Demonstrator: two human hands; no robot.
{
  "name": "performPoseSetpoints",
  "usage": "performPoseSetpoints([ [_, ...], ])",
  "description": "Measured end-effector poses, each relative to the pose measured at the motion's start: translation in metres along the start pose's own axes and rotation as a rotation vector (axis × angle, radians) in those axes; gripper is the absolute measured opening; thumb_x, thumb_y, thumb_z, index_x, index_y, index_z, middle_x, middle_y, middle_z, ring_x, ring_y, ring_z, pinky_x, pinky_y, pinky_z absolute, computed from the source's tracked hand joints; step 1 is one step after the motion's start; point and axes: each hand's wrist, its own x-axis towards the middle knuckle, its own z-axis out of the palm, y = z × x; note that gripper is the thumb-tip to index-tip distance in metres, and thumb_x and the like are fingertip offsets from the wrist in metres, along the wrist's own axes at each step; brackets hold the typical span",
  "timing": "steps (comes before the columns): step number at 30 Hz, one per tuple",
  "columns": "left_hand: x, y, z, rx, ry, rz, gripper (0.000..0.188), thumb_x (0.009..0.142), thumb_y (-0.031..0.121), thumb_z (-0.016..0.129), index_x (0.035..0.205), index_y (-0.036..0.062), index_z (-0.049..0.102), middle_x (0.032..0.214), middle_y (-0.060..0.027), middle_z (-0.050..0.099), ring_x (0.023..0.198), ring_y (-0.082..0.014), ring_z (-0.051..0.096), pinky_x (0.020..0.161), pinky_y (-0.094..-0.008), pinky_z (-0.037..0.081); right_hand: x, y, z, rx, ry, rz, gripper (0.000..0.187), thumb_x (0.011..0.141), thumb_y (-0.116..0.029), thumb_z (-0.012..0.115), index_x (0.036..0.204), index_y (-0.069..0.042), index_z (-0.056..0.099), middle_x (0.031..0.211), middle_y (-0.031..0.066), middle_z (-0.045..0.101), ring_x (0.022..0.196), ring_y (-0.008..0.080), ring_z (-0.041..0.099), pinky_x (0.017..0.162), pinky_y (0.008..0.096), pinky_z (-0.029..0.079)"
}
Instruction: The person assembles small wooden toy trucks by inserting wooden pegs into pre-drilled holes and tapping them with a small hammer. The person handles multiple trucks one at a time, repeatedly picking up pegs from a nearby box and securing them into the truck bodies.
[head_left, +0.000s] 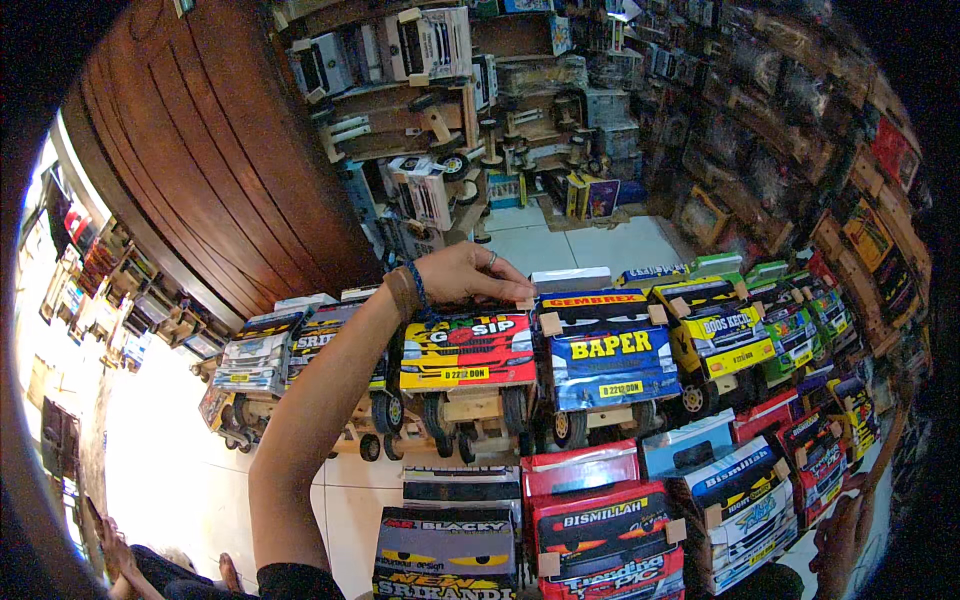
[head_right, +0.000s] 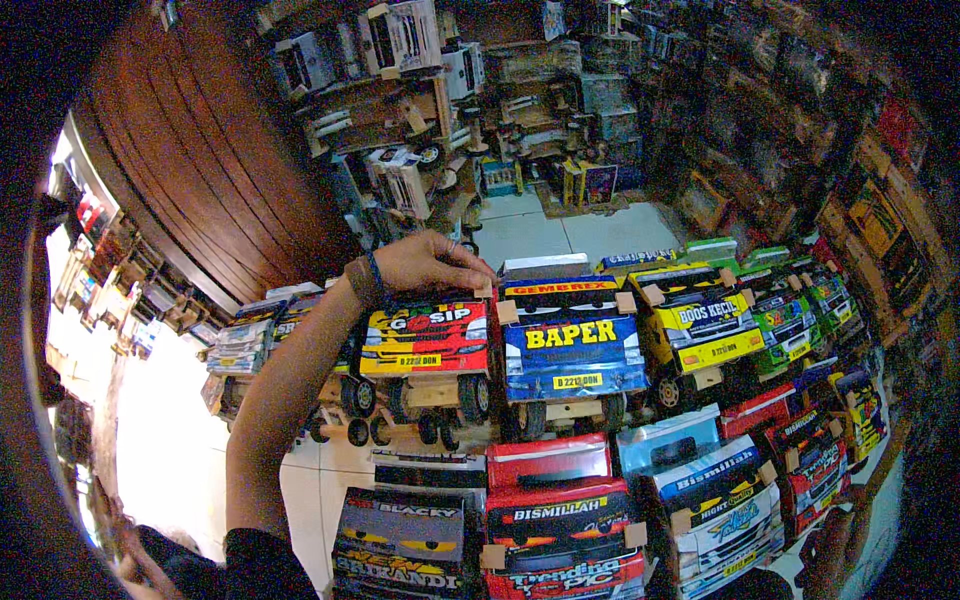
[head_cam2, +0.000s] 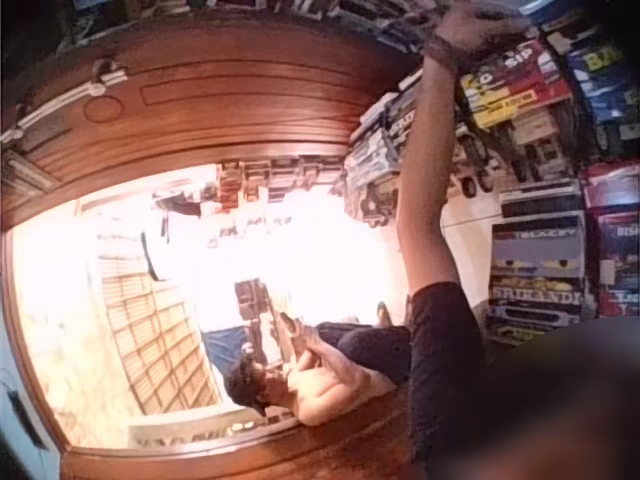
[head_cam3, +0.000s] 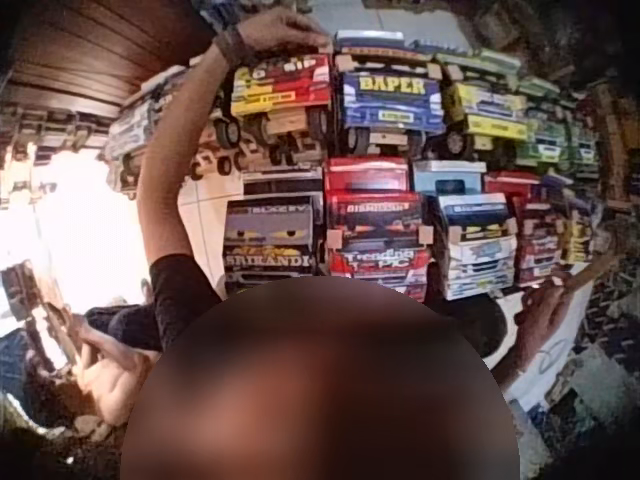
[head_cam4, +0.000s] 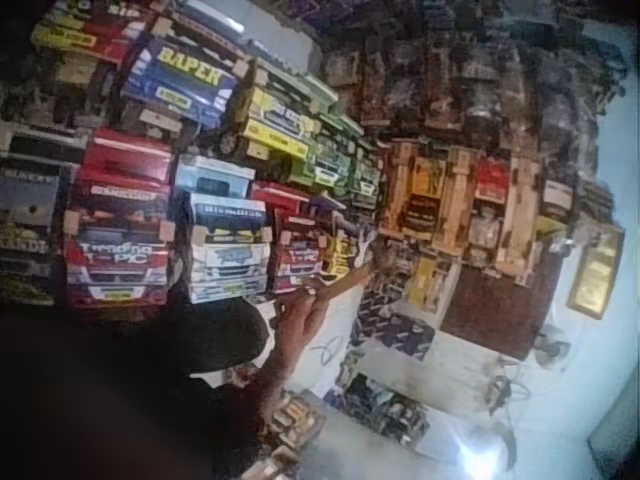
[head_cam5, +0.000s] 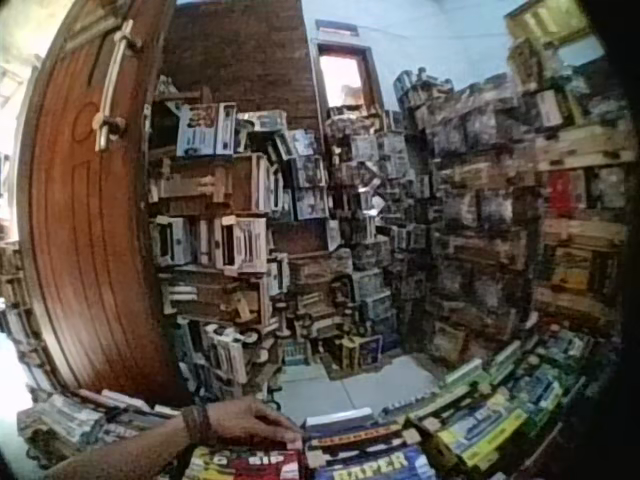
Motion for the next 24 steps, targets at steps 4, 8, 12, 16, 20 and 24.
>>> performPoseSetpoints([
  [4, 0.002, 0.000, -0.001, 0.013, -0.019, 0.004, 0.040, 0.088, 0.033, 0.072, 0.115, 0.0028, 0.070, 0.106, -0.0036, 0.072, 0.095, -0.0095, 0.064, 0.088, -0.0242, 0.050, 0.012, -0.010, 0.013, -0.159, -0.063, -0.119, 0.038, 0.100, -0.044, 0.050, 0.119, -0.011, 0.050, 0.067, -0.0036, 0.048, 0.046, 0.0035, 0.039, 0.038, 0.0197, 0.030],
  [8, 0.002, 0.000, -0.001, 0.081, 0.002, 0.017, 0.040, 0.087, 0.033, 0.073, 0.113, 0.0029, 0.070, 0.105, -0.0028, 0.072, 0.095, -0.0094, 0.064, 0.087, -0.0245, 0.050, 0.018, -0.034, 0.040, -0.200, -0.321, -0.226, 0.037, 0.099, -0.041, 0.051, 0.118, -0.009, 0.050, 0.066, -0.0030, 0.049, 0.046, 0.0033, 0.042, 0.039, 0.0201, 0.031],
  [12, 0.000, 0.002, 0.000, -0.020, -0.026, -0.005, 0.040, 0.087, 0.034, 0.074, 0.113, 0.0034, 0.071, 0.103, -0.0020, 0.072, 0.094, -0.0094, 0.063, 0.086, -0.0250, 0.050, 0.020, -0.065, 0.080, -0.105, -0.505, -0.198, 0.048, 0.089, -0.045, 0.062, 0.111, -0.003, 0.058, 0.079, -0.0010, 0.053, 0.059, 0.0059, 0.046, 0.049, 0.0229, 0.036],
  [16, -0.003, 0.005, 0.000, -0.039, -0.030, 0.030, 0.038, 0.088, 0.033, 0.072, 0.112, 0.0041, 0.071, 0.103, -0.0034, 0.072, 0.095, -0.0091, 0.064, 0.087, -0.0233, 0.049, 0.024, -0.088, 0.110, -0.220, -0.589, -0.279, 0.038, 0.089, -0.034, 0.060, 0.111, -0.003, 0.060, 0.074, -0.0023, 0.049, 0.057, 0.0054, 0.043, 0.049, 0.0230, 0.034],
  [20, -0.005, 0.004, -0.002, -0.037, -0.016, -0.007, 0.039, 0.087, 0.033, 0.074, 0.113, 0.0040, 0.071, 0.103, -0.0024, 0.072, 0.093, -0.0095, 0.063, 0.085, -0.0248, 0.050, 0.027, -0.095, 0.126, -0.187, -0.691, -0.318, 0.034, 0.090, -0.031, 0.058, 0.109, -0.003, 0.061, 0.073, -0.0027, 0.048, 0.058, 0.0059, 0.043, 0.052, 0.0235, 0.033],
  [24, -0.003, 0.002, -0.002, -0.062, -0.023, 0.024, 0.039, 0.086, 0.035, 0.075, 0.111, 0.0045, 0.072, 0.101, -0.0033, 0.072, 0.093, -0.0093, 0.063, 0.086, -0.0237, 0.049, 0.029, -0.093, 0.131, -0.190, -0.719, -0.376, 0.032, 0.091, -0.030, 0.056, 0.109, -0.004, 0.061, 0.073, -0.0027, 0.048, 0.061, 0.0066, 0.044, 0.054, 0.0239, 0.034],
])
